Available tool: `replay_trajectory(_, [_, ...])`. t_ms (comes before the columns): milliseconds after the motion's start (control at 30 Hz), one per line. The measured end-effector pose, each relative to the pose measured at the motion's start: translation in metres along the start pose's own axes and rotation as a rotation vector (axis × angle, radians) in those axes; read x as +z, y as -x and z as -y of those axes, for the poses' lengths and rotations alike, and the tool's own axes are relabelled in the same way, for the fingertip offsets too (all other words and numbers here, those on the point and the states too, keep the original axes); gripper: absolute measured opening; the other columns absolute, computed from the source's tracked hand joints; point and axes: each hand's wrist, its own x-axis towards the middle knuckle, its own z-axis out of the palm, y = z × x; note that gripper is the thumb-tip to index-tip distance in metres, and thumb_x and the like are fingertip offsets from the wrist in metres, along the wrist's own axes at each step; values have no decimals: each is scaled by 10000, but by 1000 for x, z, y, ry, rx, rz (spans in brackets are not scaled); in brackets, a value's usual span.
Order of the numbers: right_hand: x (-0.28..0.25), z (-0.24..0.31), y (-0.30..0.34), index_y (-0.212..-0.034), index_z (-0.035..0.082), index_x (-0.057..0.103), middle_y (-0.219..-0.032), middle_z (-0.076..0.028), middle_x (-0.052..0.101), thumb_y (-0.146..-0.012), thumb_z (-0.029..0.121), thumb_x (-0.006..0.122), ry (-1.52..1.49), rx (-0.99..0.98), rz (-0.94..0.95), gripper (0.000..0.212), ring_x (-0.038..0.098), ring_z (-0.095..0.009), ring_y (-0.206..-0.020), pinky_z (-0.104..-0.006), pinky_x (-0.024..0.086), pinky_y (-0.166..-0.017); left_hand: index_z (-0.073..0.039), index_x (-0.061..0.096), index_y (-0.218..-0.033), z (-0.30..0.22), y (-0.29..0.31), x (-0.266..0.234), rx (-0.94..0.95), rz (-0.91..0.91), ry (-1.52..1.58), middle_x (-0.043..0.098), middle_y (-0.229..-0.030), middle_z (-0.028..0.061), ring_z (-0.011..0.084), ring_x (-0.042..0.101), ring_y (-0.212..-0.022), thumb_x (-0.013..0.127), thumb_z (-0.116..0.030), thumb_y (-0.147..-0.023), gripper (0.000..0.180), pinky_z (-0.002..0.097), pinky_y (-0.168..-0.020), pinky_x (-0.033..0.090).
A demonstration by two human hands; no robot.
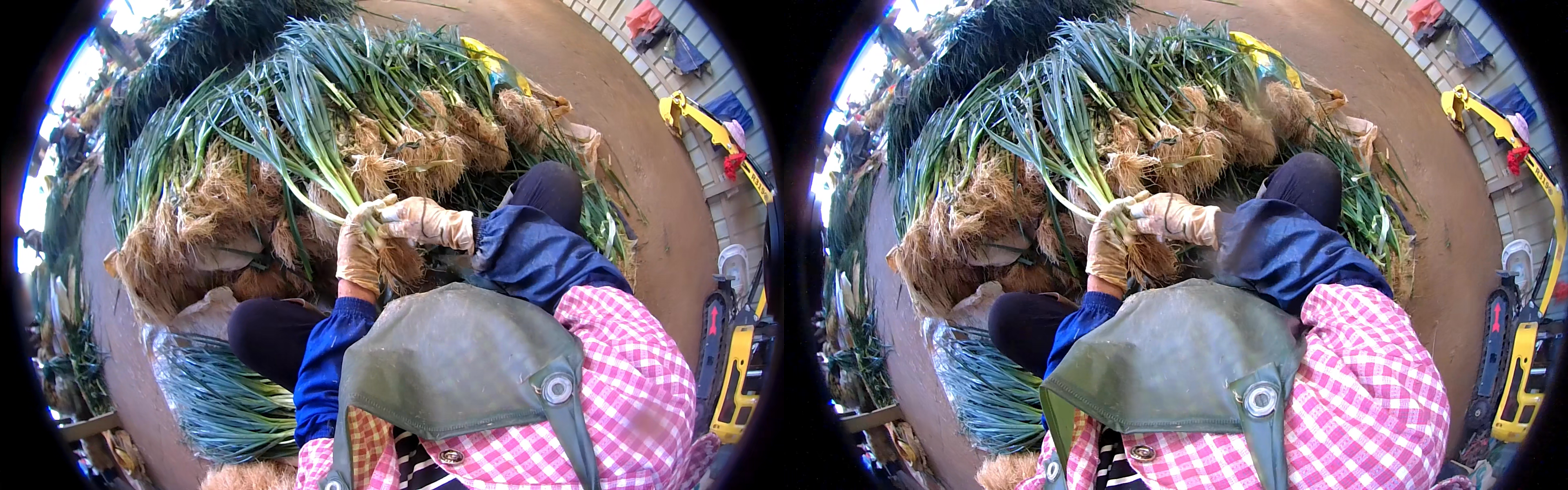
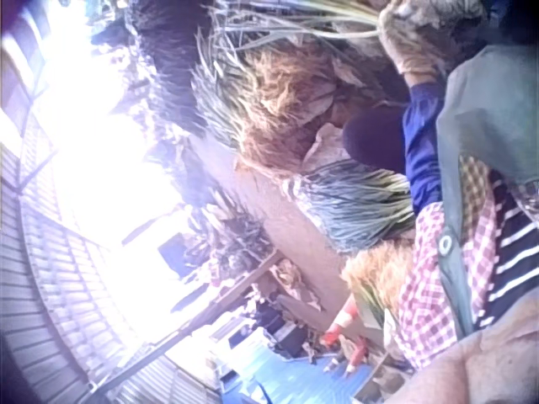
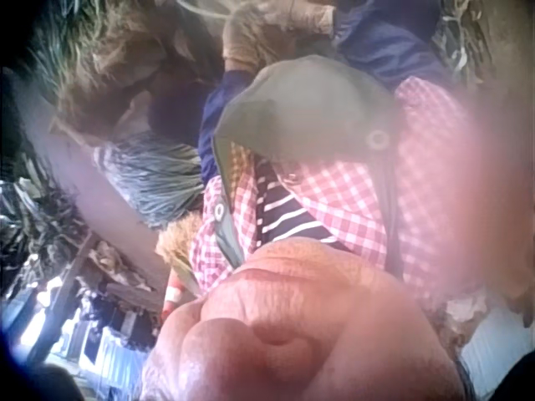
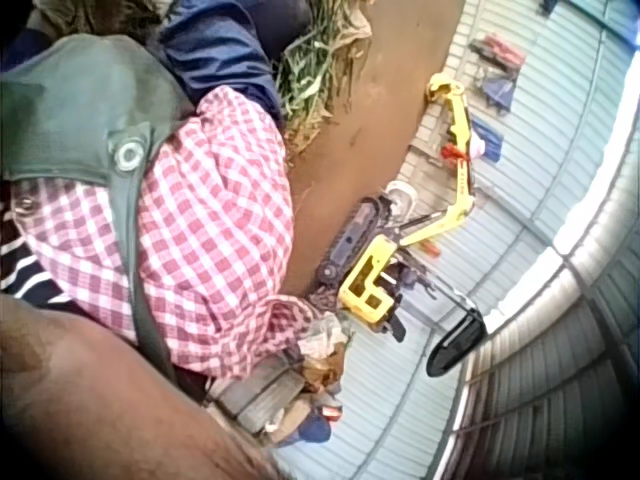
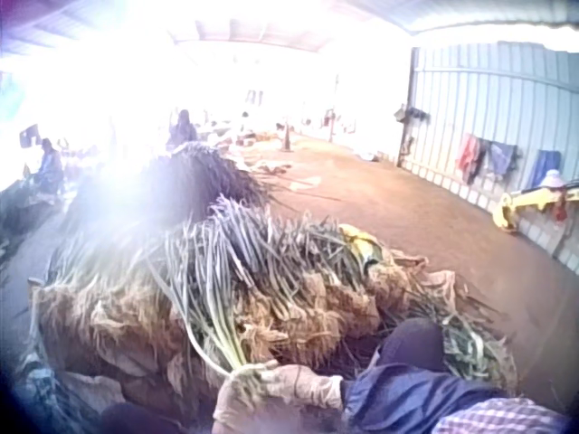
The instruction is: The person cleans bunches of green onions by pulling off outer layers and roots by hand, handling the bunches one at a time and placing them on a pile.
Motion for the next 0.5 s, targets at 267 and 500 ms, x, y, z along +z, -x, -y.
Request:
replay_trajectory(267, [-63, -20, -40, -804, 64, 559, -717, -96, 630, -908, 357, 538, 357, 257, -71, 312, 620, -154, -648, -317, 478, -532, -5, 591, -940, -65, 33, 55, 354, -125, -292, 635, -941, 134, 211, 615, -794, 580, -167, -842, 189, 314, -724, 527])
replay_trajectory(500, [-107, -15, -160, -1101, 44, 563, -1010, -173, 641, -835, 416, 613, 513, 162, -626, 460, 611, -331, -965, -396, 467, -830, -32, 548, -1013, -41, 9, 40, 333, -201, 26, 546, -773, 35, 147, 539, -666, 575, -139, -870, 180, 333, -710, 523])
